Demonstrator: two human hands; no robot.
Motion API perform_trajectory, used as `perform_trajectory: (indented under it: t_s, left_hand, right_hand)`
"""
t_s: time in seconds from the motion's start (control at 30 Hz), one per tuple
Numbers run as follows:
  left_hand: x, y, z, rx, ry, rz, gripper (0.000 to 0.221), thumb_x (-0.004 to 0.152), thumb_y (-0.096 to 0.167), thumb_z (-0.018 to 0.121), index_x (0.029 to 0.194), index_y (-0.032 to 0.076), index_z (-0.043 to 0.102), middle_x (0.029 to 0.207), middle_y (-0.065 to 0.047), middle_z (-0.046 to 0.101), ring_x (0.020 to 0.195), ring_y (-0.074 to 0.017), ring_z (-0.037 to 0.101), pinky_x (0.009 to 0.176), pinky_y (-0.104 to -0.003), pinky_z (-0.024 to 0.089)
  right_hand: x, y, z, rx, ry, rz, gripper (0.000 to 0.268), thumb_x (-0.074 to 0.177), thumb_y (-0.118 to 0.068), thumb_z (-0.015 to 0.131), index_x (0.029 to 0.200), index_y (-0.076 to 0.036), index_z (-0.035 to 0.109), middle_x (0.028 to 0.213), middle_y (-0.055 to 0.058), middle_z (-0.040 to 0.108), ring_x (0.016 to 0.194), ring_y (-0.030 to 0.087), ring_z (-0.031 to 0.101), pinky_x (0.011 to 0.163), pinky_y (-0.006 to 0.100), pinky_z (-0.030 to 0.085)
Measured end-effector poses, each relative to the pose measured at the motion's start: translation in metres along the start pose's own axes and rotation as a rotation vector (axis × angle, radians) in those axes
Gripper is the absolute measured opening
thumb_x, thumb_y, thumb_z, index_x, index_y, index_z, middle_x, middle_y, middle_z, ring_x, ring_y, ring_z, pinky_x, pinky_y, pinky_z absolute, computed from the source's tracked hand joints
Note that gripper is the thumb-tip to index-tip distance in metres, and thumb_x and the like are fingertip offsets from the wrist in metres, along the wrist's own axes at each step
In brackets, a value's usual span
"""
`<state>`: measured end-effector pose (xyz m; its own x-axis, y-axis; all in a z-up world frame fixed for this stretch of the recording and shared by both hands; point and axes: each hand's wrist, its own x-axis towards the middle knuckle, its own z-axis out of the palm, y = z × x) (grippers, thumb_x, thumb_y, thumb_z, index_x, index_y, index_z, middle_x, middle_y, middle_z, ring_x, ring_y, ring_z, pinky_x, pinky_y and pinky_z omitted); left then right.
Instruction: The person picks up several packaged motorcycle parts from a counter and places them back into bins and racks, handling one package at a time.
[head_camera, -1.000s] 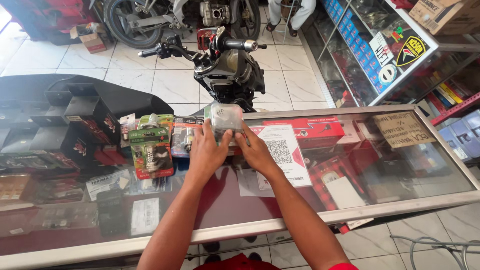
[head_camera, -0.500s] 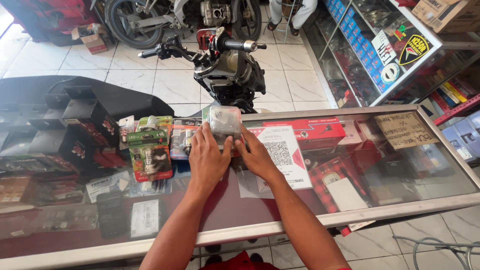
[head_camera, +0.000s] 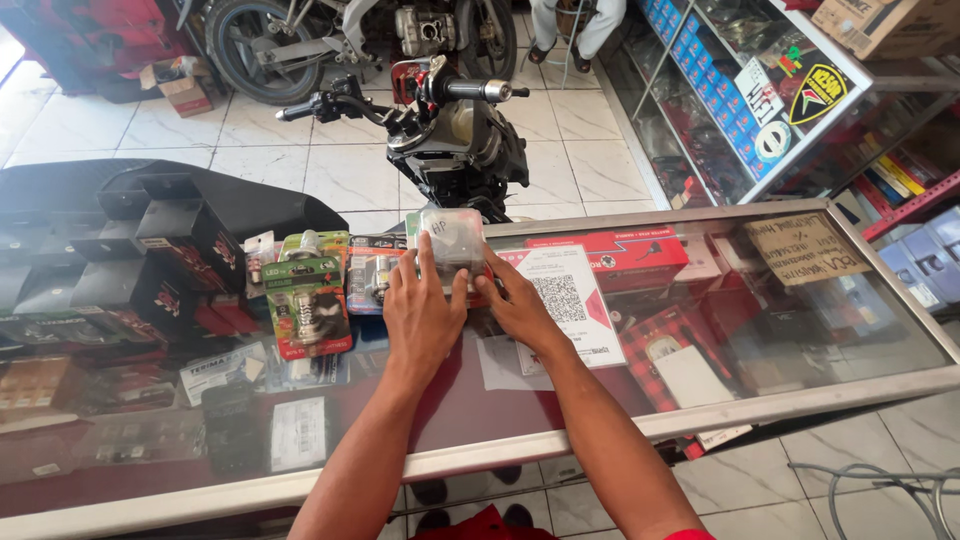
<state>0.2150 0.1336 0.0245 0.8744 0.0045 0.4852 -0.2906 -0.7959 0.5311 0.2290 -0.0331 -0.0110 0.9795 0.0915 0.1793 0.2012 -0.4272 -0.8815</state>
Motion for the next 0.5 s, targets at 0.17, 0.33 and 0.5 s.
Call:
perform_trajectory:
  t_s: [0.17,0.33,0.5]
  left_hand:
    - [-0.004,0.000,0.001,-0.008,0.103,0.075,0.077,0.091,0.036,0.072,0.150,-0.004,0.041,0.140,-0.031,0.051,0.122,-0.0458,0.056,0.095,-0.051,0.049]
    - [-0.005,0.003,-0.002,0.024,0.145,0.114,0.078,0.089,0.036,0.073,0.149,-0.003,0.042,0.143,-0.032,0.048,0.129,-0.0471,0.049,0.104,-0.056,0.039]
    - [-0.009,0.012,-0.012,0.032,0.204,0.204,0.077,0.087,0.034,0.073,0.149,-0.002,0.043,0.145,-0.032,0.047,0.135,-0.0469,0.045,0.109,-0.057,0.034]
  right_hand:
    - [-0.002,0.001,-0.002,0.038,-0.003,0.025,0.058,0.102,-0.033,0.058,0.157,-0.022,0.041,0.146,0.014,0.061,0.129,0.028,0.065,0.102,0.040,0.055]
    - [-0.009,-0.010,-0.013,-0.062,-0.002,0.049,0.062,0.101,-0.038,0.059,0.158,-0.026,0.039,0.141,0.015,0.062,0.126,0.029,0.065,0.097,0.041,0.056]
    - [-0.032,-0.019,-0.024,-0.218,0.086,0.008,0.057,0.099,-0.035,0.061,0.153,-0.025,0.047,0.144,0.014,0.060,0.130,0.031,0.058,0.100,0.042,0.051]
